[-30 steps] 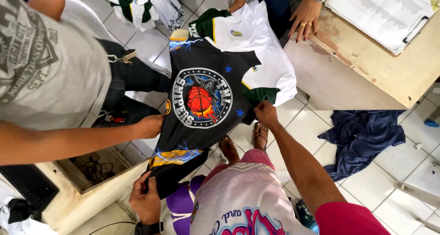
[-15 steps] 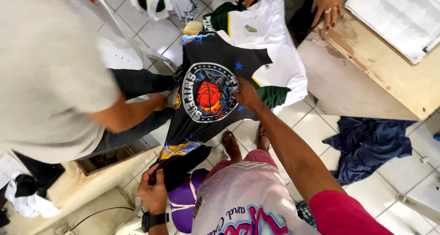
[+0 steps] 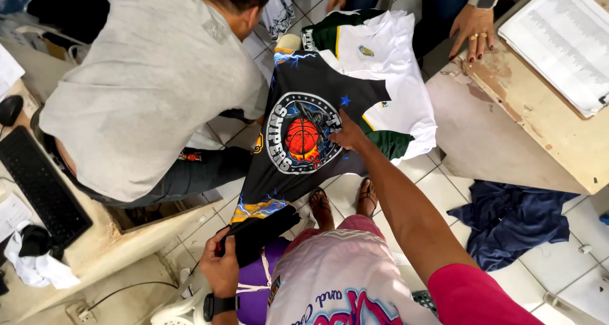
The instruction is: Inspecting and folding sports jerseys for packaging in a factory setting.
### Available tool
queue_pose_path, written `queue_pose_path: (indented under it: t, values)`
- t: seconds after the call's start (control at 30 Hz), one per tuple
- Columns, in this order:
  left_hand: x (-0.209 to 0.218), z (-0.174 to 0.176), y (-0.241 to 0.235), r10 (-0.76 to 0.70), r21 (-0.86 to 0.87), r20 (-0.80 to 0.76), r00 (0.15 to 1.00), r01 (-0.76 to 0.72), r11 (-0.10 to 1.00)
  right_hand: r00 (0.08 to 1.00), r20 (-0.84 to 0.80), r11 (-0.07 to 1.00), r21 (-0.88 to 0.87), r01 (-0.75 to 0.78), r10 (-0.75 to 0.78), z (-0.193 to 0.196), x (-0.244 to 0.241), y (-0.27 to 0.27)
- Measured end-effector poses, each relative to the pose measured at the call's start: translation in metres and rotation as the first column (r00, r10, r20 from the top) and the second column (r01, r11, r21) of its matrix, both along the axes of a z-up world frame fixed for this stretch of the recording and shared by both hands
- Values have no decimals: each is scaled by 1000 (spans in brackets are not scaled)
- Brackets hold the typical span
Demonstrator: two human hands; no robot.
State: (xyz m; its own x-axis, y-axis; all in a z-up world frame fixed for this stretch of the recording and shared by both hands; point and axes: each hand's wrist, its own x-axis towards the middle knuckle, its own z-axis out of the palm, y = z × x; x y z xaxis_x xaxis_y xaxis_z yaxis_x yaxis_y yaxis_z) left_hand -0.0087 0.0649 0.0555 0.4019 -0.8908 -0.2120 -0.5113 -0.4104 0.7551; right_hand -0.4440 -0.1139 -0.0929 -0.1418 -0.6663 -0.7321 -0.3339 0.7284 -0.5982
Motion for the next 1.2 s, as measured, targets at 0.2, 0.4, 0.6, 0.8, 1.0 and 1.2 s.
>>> queue_pose_path:
  t: [0.2, 0.4, 0.6, 0.8, 1.0, 1.2]
  values:
    - [5, -7, -5, -59, -32, 81, 995, 62, 998, 999, 23, 1000, 4, -23, 23, 13, 1, 0]
    - [6, -5, -7, -67, -27, 41, 997, 68, 997, 996, 0, 995, -47, -84, 84, 9, -3, 2]
    - [3, -6, -6, -72, -41, 84, 994, 76, 996, 986, -52, 988, -2, -156, 156, 3, -5, -3]
    - [3, -4, -7, -64, -38, 37, 997, 66, 997, 992, -3, 992, 19, -123, 123, 22, -3, -3]
    - [6, -5, -9, -77, -41, 73, 994, 80, 996, 989, -13, 989, -9, -145, 145, 20, -6, -3]
    - [6, -8, -9, -86, -77, 77, 993, 92, 993, 995, -19, 995, -31, -99, 98, 21, -9, -1]
